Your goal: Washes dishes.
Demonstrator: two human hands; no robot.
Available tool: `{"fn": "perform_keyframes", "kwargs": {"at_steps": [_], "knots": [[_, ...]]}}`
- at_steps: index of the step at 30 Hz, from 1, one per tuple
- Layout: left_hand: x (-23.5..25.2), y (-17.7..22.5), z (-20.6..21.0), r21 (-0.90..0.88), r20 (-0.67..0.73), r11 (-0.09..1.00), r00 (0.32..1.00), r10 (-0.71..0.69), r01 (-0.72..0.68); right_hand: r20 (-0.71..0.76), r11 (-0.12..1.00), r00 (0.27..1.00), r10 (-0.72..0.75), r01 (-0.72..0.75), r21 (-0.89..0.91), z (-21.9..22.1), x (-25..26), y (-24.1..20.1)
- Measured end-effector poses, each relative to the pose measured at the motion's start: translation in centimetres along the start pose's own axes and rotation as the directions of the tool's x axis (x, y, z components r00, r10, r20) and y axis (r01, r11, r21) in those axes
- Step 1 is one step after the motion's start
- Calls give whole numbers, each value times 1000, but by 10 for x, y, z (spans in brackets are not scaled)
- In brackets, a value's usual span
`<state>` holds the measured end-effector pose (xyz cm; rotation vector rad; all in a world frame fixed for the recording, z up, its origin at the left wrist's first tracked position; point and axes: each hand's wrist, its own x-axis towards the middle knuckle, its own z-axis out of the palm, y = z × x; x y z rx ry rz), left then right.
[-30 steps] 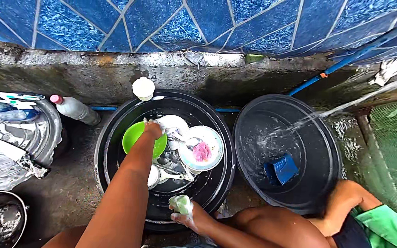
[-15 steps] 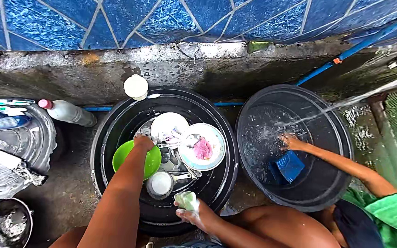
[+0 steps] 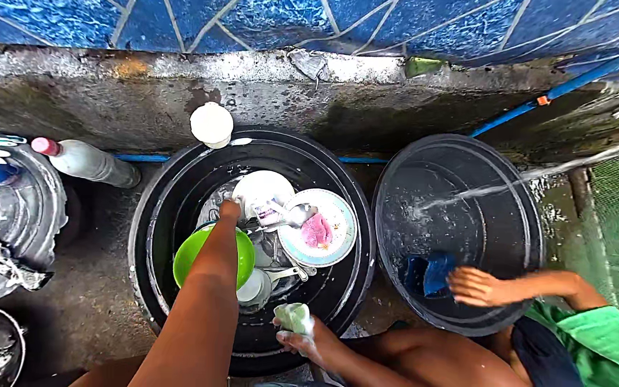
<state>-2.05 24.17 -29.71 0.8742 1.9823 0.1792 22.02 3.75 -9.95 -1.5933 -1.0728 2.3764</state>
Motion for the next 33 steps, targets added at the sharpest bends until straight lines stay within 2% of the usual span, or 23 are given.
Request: {"fn": "perform_keyframes", "kwargs": {"at_steps": [2,7,14,17,20,23,27,33], "knots": [[-3,-6,7,38,23,999,1000,-18,17,1,1000,1000,16,-16,8,-2,0,-4],[-9,-9,19,-58,-37,991,991,-125,123,-6,998,998,68,-68,18,-3,0,-16],[-11,0,14,57,-9,974,976,-219,220,-31,997,999,33,-31,67,-5,-1,-8],[-7,-11,15,51,24,984,985,-174,172,-21,996,999,30,-28,87,-6,-4,-6],[-6,-23,12,-104,26,991,996,-85,87,2,996,999,41,-41,85,-4,-7,-10],[-14,-21,9,-156,16,988,1000,26,-23,11,997,999,32,-32,70,-1,-7,-11],[-15,-18,17,-385,16,923,1000,-2,8,12,998,999,32,-33,48,4,-10,-14],[-36,-8,26,-469,-197,879,980,-11,-84,21,1000,1000,-10,10,-1,11,-16,-17]]}}
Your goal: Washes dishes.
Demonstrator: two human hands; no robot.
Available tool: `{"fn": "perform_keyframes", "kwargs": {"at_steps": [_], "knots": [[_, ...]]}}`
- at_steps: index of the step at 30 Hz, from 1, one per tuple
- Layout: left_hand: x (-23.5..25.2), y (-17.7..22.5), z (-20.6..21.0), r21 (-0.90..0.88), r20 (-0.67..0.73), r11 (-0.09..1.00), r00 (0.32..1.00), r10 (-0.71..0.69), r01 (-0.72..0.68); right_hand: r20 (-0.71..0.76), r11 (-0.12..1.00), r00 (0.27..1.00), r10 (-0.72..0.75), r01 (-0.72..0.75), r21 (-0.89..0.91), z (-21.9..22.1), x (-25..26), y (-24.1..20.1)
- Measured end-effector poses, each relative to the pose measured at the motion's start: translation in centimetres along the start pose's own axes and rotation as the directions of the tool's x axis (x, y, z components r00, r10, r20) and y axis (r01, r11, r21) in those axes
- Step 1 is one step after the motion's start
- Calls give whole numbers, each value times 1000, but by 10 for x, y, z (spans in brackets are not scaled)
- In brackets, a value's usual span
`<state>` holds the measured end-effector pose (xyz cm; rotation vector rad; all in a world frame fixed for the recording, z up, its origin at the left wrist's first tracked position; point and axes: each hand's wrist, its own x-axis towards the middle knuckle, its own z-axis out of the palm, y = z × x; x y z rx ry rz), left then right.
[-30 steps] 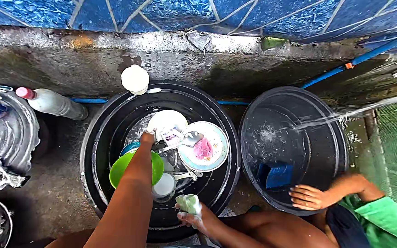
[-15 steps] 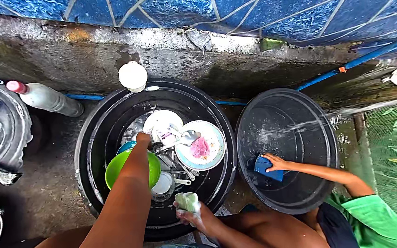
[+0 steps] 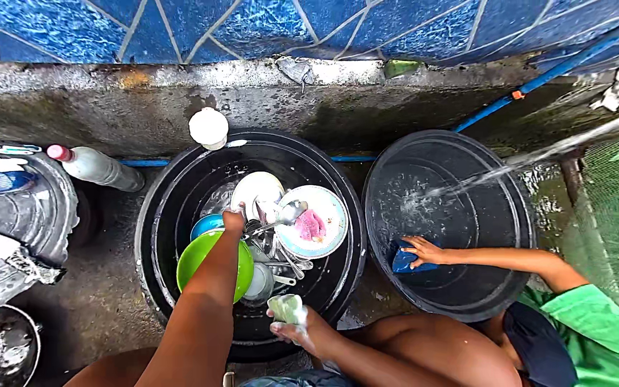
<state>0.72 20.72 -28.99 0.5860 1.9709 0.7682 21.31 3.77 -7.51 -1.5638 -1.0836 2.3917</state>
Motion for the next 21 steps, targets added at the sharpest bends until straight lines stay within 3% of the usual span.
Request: {"fn": "perform_keyframes", "kwargs": {"at_steps": [5,9,13,17,21], "knots": [[-32,26,-20,152,-91,967,972,218,-203,-93,999,995,-42,43,18,7,-3,11],[-52,44,-41,191,-223,925,903,367,-329,-206,990,972,-111,127,68,11,-10,13],[-80,64,-80,242,-341,892,828,446,-381,-204,982,970,-136,159,104,14,-16,12],[-114,75,-118,153,-402,896,802,442,-417,-244,977,954,-175,198,73,18,-21,10],[-160,82,-141,-88,-421,915,847,325,-395,-343,926,869,-358,377,-12,21,-24,-5]]}}
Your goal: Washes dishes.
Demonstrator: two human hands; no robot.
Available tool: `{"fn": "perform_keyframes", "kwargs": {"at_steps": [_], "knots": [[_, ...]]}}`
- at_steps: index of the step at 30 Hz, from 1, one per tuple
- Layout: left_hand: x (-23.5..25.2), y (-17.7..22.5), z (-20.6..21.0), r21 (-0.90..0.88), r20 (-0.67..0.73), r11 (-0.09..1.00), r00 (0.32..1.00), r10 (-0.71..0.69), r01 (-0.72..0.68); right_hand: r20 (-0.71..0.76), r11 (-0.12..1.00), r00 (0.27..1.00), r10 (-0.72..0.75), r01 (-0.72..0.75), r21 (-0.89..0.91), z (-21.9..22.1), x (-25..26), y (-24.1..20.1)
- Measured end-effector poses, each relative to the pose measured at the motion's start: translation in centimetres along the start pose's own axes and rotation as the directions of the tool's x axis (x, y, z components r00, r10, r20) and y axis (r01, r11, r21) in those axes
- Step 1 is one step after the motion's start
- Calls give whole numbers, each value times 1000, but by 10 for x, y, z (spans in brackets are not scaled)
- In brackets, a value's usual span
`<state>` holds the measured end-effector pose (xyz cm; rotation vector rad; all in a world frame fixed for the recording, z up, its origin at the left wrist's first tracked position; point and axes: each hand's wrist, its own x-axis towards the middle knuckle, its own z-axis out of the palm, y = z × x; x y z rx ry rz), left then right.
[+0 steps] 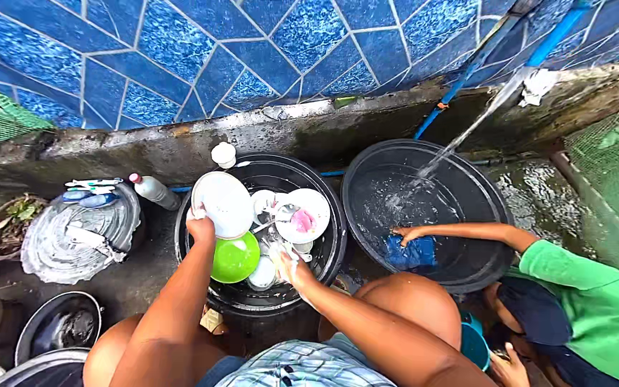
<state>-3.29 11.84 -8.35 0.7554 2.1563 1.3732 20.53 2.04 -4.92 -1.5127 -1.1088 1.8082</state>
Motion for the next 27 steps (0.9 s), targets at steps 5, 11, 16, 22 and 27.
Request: {"fn": "perform_keyframes", "kwargs": {"at_steps": [5,11,16,22,27], "knots": [[-68,32,-47,-205,126,966,983,-133,157,-141,845,870,-472,402,-353,-7,17,-24],[-125,57,-88,-197,284,979,959,-4,63,136,558,913,-384,347,-754,61,-3,-38],[-98,41,-117,-255,232,967,972,37,24,503,273,782,-367,608,-746,77,-38,-5],[-103,35,-123,-279,258,957,966,-7,81,137,368,903,-406,299,-881,67,17,-68],[-94,29,-121,-349,283,934,959,20,84,508,177,725,-466,639,-749,117,14,-52]]}}
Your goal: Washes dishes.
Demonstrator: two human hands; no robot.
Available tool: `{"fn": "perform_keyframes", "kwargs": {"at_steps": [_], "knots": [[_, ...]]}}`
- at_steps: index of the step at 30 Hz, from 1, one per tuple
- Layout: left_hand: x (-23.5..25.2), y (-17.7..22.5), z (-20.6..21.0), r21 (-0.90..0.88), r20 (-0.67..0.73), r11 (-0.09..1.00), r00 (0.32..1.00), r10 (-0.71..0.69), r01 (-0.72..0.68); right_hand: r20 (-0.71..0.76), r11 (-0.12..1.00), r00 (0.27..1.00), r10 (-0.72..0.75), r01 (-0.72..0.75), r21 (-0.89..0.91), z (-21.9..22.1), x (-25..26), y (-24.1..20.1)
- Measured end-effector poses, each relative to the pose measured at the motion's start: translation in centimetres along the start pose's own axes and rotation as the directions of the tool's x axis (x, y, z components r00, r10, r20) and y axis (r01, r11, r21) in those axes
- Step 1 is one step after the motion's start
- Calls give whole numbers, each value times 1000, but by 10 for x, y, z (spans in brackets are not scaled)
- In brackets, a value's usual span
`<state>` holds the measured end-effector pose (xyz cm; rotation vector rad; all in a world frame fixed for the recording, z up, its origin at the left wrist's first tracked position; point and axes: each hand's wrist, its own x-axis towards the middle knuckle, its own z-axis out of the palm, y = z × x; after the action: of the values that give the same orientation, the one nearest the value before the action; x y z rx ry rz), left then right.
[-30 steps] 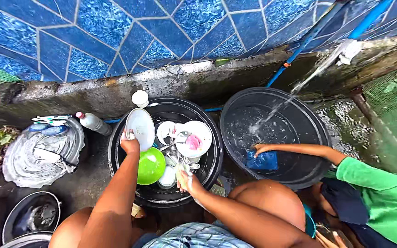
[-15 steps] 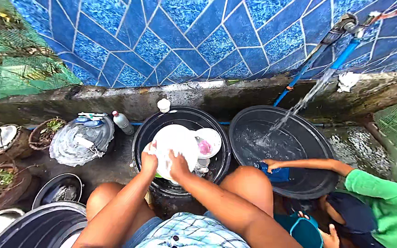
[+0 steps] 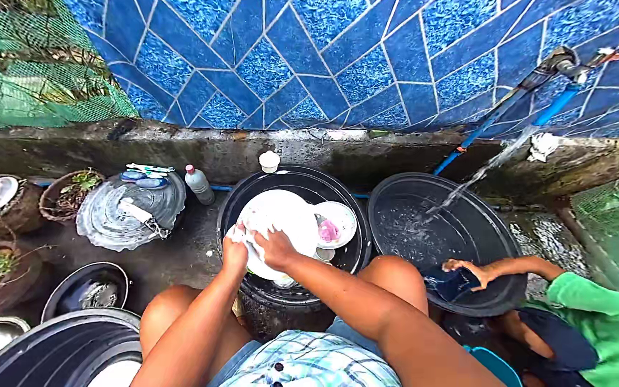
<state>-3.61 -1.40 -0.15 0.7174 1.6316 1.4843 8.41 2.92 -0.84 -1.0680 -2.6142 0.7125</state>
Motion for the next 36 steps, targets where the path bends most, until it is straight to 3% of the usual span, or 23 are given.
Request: {"fn": "perform_keyframes", "kwargs": {"at_steps": [2,4,6,8,9,11,12,13,14,15,17,19,20,21,23,25,26,27,28,30,32,34,36], "knots": [[1,1,-3,25,-12,1000,1000,-17,17,61,999,997,39,-37,-34,-18,8,13],[0,0,-2,68,-40,997,999,-36,39,-109,983,976,186,-185,19,-31,21,34],[-2,-8,2,58,-46,998,998,-37,39,-322,946,889,325,-310,100,-32,39,50],[-6,-14,3,43,27,997,998,-61,60,-314,910,854,414,-395,126,-43,51,44],[-7,-15,3,66,91,995,992,-85,79,-258,924,887,382,-373,83,-47,53,38],[-3,-10,-1,167,234,981,963,-131,93,-173,992,978,112,-120,-35,-38,51,28],[0,-8,-1,217,282,974,952,-122,61,-179,994,979,-96,85,-72,-26,47,26],[1,-10,-1,245,302,969,949,-94,18,-212,958,935,-284,266,-108,-14,46,26],[1,-14,2,241,291,970,955,-55,-18,-241,929,897,-369,352,-111,-7,44,29],[1,-18,5,225,255,973,967,-12,-47,-265,944,906,-330,321,-78,-8,42,32],[2,-22,12,183,150,982,988,20,-47,-289,999,956,47,-40,31,-16,41,45],[1,-26,16,140,69,990,997,-18,8,-273,879,835,477,-445,174,-24,52,65],[1,-28,17,135,68,990,996,-60,50,-248,820,782,572,-540,188,-26,55,70],[3,-28,16,150,102,982,987,-128,112,-227,809,777,588,-566,157,-28,56,68],[8,-24,13,203,232,957,939,-253,207,-137,896,886,442,-443,22,-33,49,49],[11,-21,13,238,335,959,913,-231,156,-59,996,996,66,-70,-64,-25,40,33],[10,-21,14,231,349,966,917,-194,117,-61,986,988,-144,138,-92,-18,39,35],[9,-23,16,208,331,974,931,-157,90,-77,963,962,-260,253,-96,-16,41,40],[7,-23,18,183,292,980,947,-132,81,-139,959,950,-280,271,-81,-16,41,47],[8,-19,19,142,184,986,976,-118,93,-325,996,943,-78,59,-67,-18,43,65],[12,-17,19,88,72,992,992,-100,94,-448,959,854,265,-280,35,-18,46,74],[16,-15,18,29,-15,993,993,-115,115,-353,870,796,493,-465,165,-11,41,60],[23,-10,16,-17,-77,990,987,-141,141,-80,880,879,469,-457,131,3,31,31]]}}
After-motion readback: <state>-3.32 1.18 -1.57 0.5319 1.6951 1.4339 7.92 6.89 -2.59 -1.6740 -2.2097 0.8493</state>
